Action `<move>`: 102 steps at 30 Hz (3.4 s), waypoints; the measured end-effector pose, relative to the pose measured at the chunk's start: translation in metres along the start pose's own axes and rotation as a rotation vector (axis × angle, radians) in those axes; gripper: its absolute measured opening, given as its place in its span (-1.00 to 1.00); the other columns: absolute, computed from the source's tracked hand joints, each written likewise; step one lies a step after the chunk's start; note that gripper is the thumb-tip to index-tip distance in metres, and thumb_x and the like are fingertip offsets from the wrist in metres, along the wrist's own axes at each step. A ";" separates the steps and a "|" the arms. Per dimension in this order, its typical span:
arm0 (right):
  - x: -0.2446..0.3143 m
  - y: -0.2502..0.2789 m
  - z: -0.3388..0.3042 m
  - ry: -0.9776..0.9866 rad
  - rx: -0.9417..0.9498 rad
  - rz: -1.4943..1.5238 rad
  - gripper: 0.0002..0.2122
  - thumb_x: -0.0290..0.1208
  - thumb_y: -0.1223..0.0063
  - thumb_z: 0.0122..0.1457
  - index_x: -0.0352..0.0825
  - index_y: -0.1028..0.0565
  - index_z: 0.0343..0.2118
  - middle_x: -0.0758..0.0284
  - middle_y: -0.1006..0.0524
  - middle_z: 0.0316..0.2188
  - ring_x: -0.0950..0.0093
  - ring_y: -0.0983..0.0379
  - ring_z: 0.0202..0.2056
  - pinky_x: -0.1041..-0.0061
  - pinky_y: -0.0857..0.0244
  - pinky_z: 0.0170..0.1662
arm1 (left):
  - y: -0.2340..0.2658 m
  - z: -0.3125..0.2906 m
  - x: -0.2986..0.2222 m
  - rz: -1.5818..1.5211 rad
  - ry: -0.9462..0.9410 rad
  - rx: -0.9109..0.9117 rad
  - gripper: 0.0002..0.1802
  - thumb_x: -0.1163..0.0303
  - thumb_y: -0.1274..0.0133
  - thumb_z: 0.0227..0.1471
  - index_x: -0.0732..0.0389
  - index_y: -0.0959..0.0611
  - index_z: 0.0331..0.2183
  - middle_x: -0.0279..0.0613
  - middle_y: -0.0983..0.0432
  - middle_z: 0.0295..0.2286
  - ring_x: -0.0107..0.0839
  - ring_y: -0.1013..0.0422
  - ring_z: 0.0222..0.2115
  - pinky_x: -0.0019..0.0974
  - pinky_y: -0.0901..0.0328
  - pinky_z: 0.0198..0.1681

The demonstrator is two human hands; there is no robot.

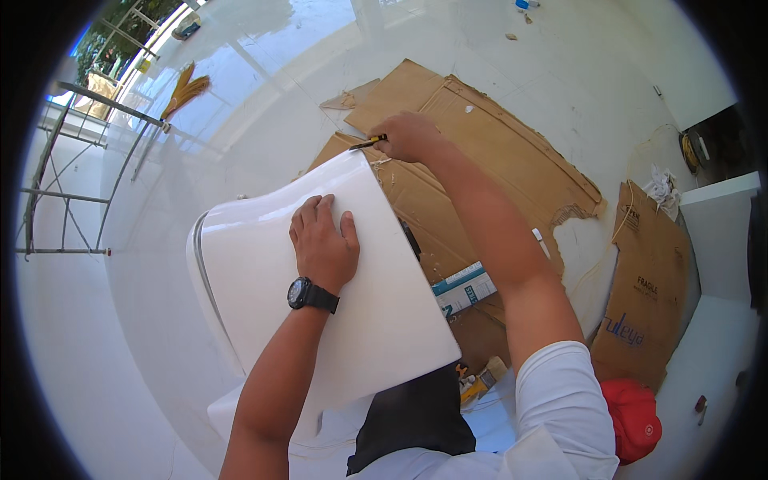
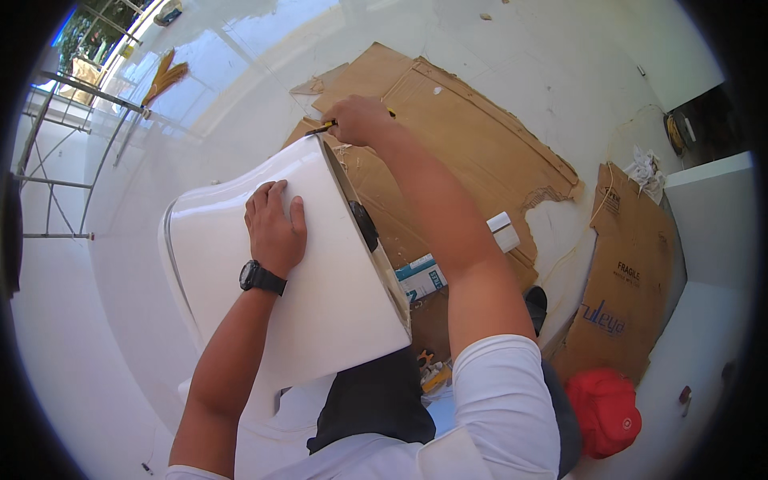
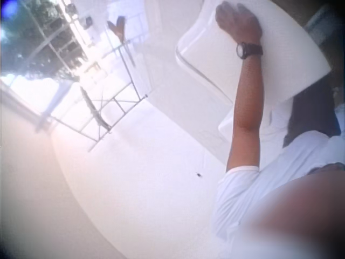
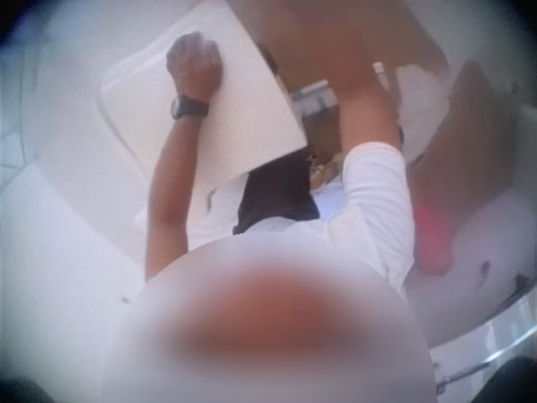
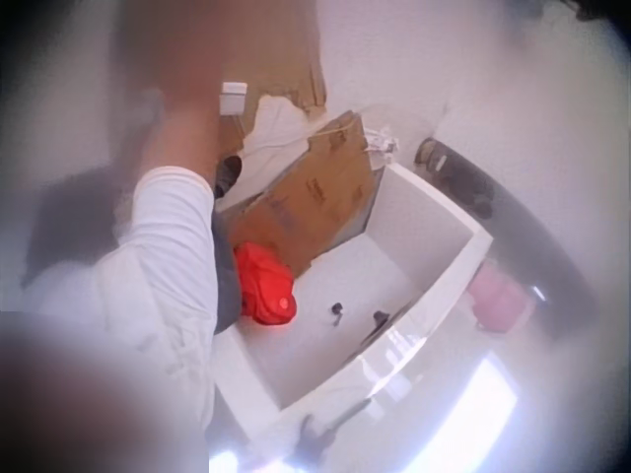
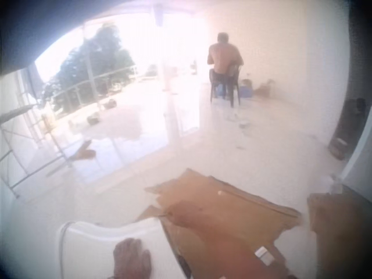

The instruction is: The person removes protective film from a white ceramic toilet using a utility knife. They carefully cut and peel the film from the sides and top of the toilet.

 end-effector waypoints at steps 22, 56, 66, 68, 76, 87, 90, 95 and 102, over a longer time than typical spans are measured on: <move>-0.086 0.040 -0.447 -0.594 -0.057 0.341 -0.73 -0.32 -0.22 0.15 -0.31 -0.66 -0.13 0.14 -0.62 -0.45 0.31 -0.58 -0.38 0.32 -0.44 -0.23 | -0.052 0.044 0.020 0.181 -0.032 0.413 -0.13 -0.17 0.28 0.32 0.20 -0.09 0.42 -0.04 0.09 0.43 -0.06 0.11 0.44 0.33 0.19 0.40; -0.081 -0.029 -0.415 -0.538 -0.026 0.814 -0.73 -0.38 -0.15 0.24 -0.45 -0.58 -0.09 0.22 -0.60 -0.27 0.45 -0.52 -0.27 0.44 -0.39 -0.15 | 0.022 -0.013 -0.083 -0.301 -0.394 0.270 -0.43 0.05 -0.11 0.26 0.26 -0.57 0.12 0.13 -0.44 0.13 0.06 -0.34 0.16 -0.04 -0.26 0.23; 0.036 0.014 -0.320 0.019 0.078 0.502 -0.71 -0.36 -0.22 0.22 -0.30 -0.57 -0.03 0.17 -0.59 -0.37 0.21 -0.52 -0.29 0.30 -0.34 -0.20 | -0.013 -0.019 0.002 0.004 -0.122 0.050 -0.19 -0.21 0.10 0.29 0.29 -0.44 0.24 0.19 -0.25 0.27 0.09 -0.10 0.32 0.05 0.09 0.40; 0.039 0.015 -0.300 0.018 0.069 0.458 -0.71 -0.34 -0.24 0.20 -0.30 -0.58 -0.05 0.17 -0.58 -0.38 0.19 -0.51 -0.31 0.28 -0.35 -0.22 | -0.009 -0.021 -0.005 0.029 -0.130 0.062 -0.13 -0.25 -0.03 0.19 0.29 -0.47 0.22 0.18 -0.28 0.25 0.09 -0.13 0.30 0.06 0.05 0.38; 0.049 0.031 -0.248 0.130 -0.199 0.546 -0.81 -0.31 -0.32 0.11 -0.31 -0.67 -0.29 0.22 -0.58 -0.42 0.25 -0.53 -0.37 0.30 -0.38 -0.27 | 0.002 -0.025 -0.021 0.019 -0.185 0.045 -0.07 -0.27 -0.16 0.07 0.32 -0.51 0.18 0.13 -0.32 0.22 0.06 -0.19 0.25 0.04 0.00 0.36; 0.070 0.042 -0.254 0.197 -0.121 0.259 -0.79 -0.22 -0.29 0.05 -0.21 -0.71 -0.31 0.30 -0.59 -0.41 0.24 -0.58 -0.33 0.24 -0.43 -0.24 | 0.001 -0.023 -0.021 0.013 -0.141 0.044 -0.10 -0.26 -0.14 0.09 0.32 -0.52 0.17 0.13 -0.35 0.20 0.06 -0.20 0.25 0.04 -0.02 0.36; 0.065 0.033 -0.261 0.193 -0.033 0.262 -0.78 -0.19 -0.28 0.06 -0.20 -0.71 -0.30 0.30 -0.60 -0.40 0.22 -0.58 -0.32 0.24 -0.45 -0.23 | 0.002 -0.023 -0.021 0.028 -0.163 0.039 -0.09 -0.26 -0.14 0.09 0.32 -0.52 0.17 0.12 -0.34 0.20 0.06 -0.21 0.25 0.04 -0.03 0.35; 0.064 0.048 -0.271 0.178 -0.216 0.209 -0.78 -0.21 -0.29 0.04 -0.19 -0.71 -0.31 0.30 -0.58 -0.42 0.23 -0.57 -0.37 0.24 -0.44 -0.28 | 0.001 -0.024 -0.021 0.025 -0.151 0.037 -0.10 -0.26 -0.14 0.09 0.32 -0.51 0.17 0.12 -0.35 0.20 0.06 -0.21 0.24 0.04 -0.05 0.34; 0.065 0.047 -0.271 0.187 -0.137 0.154 -0.80 -0.22 -0.28 0.04 -0.20 -0.71 -0.34 0.30 -0.58 -0.43 0.24 -0.57 -0.40 0.22 -0.44 -0.30 | 0.002 -0.023 -0.022 0.023 -0.149 0.037 -0.09 -0.27 -0.14 0.09 0.32 -0.51 0.17 0.12 -0.35 0.20 0.06 -0.21 0.25 0.04 -0.04 0.35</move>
Point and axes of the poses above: each hand's wrist, its own z-axis towards the middle knuckle, its own y-axis out of the back of the hand, x = y × z, the point moved 7 cm from there along z, towards the middle knuckle
